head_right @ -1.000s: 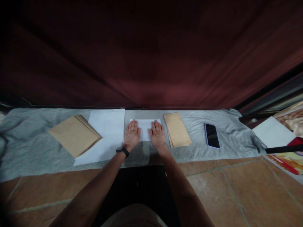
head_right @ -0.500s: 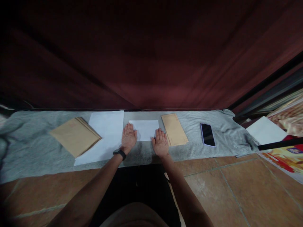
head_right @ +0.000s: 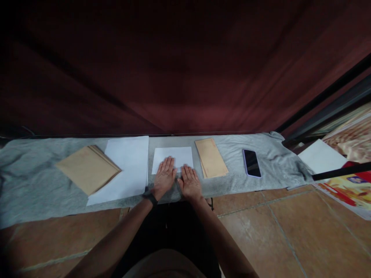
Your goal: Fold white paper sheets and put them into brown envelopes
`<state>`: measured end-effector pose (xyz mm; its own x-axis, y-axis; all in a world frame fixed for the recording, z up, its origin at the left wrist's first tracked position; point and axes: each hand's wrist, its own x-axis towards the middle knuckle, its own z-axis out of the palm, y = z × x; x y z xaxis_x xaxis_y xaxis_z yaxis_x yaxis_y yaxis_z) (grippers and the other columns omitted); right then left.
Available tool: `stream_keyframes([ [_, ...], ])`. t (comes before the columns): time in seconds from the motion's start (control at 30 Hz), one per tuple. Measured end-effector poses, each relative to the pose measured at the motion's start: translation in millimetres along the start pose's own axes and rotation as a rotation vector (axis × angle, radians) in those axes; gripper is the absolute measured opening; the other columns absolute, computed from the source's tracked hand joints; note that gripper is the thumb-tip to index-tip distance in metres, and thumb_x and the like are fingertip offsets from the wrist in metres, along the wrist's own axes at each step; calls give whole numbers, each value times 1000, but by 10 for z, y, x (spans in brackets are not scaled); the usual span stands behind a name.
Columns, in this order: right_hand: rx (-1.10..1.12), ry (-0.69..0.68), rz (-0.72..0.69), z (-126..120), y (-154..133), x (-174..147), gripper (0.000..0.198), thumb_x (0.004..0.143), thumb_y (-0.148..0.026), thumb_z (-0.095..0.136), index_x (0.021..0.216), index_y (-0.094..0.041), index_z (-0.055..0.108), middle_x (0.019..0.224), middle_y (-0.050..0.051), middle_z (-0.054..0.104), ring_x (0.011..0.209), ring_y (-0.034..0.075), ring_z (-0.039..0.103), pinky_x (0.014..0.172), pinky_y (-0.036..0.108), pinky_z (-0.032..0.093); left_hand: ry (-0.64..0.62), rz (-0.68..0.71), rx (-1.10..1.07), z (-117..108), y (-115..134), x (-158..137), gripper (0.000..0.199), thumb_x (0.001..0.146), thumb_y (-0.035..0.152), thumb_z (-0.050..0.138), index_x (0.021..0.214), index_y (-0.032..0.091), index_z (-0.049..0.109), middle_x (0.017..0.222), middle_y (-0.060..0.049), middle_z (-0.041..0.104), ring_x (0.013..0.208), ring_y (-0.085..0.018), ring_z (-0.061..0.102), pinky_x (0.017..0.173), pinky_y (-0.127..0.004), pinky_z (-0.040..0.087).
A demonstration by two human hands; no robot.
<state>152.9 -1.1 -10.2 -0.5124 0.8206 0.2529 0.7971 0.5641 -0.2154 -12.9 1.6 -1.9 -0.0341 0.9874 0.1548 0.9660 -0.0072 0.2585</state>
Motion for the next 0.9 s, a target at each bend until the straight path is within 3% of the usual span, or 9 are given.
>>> stream_keyframes([
  [0.23,-27,96,63,-16,65,-148,59,105,-39,39,155,-8,35,157,18,41,146,29,37,119,47,29,60,-108,37,-64,-275,-69,61,103,36,29,154,3,33,161,-19,33,153,-27,22,125,-46,22],
  [0.37,-26,118,87,-27,53,-176,60,105,-39,40,155,-6,34,157,19,40,146,30,39,120,48,29,99,-125,16,-83,-418,110,59,101,31,30,153,3,34,161,-20,34,152,-29,25,124,-47,24],
  [0.53,-2,112,102,-48,38,-163,60,105,-38,42,156,-9,33,157,19,40,146,30,39,120,48,29,5,-56,21,-215,-588,602,57,97,20,33,152,4,36,160,-19,37,150,-28,29,122,-44,25],
  [0.63,17,115,102,-52,40,-163,60,104,-38,42,157,-10,32,158,18,39,146,29,38,121,48,28,-81,-68,47,-314,-632,834,54,96,18,36,148,8,44,153,-19,45,143,-29,41,118,-44,30],
  [0.9,30,113,128,-39,45,-153,57,104,-35,42,155,-11,35,159,15,40,147,29,36,122,48,25,-184,-76,19,-539,-680,1122,38,87,21,51,122,12,64,130,-19,59,125,-35,51,107,-48,38],
])
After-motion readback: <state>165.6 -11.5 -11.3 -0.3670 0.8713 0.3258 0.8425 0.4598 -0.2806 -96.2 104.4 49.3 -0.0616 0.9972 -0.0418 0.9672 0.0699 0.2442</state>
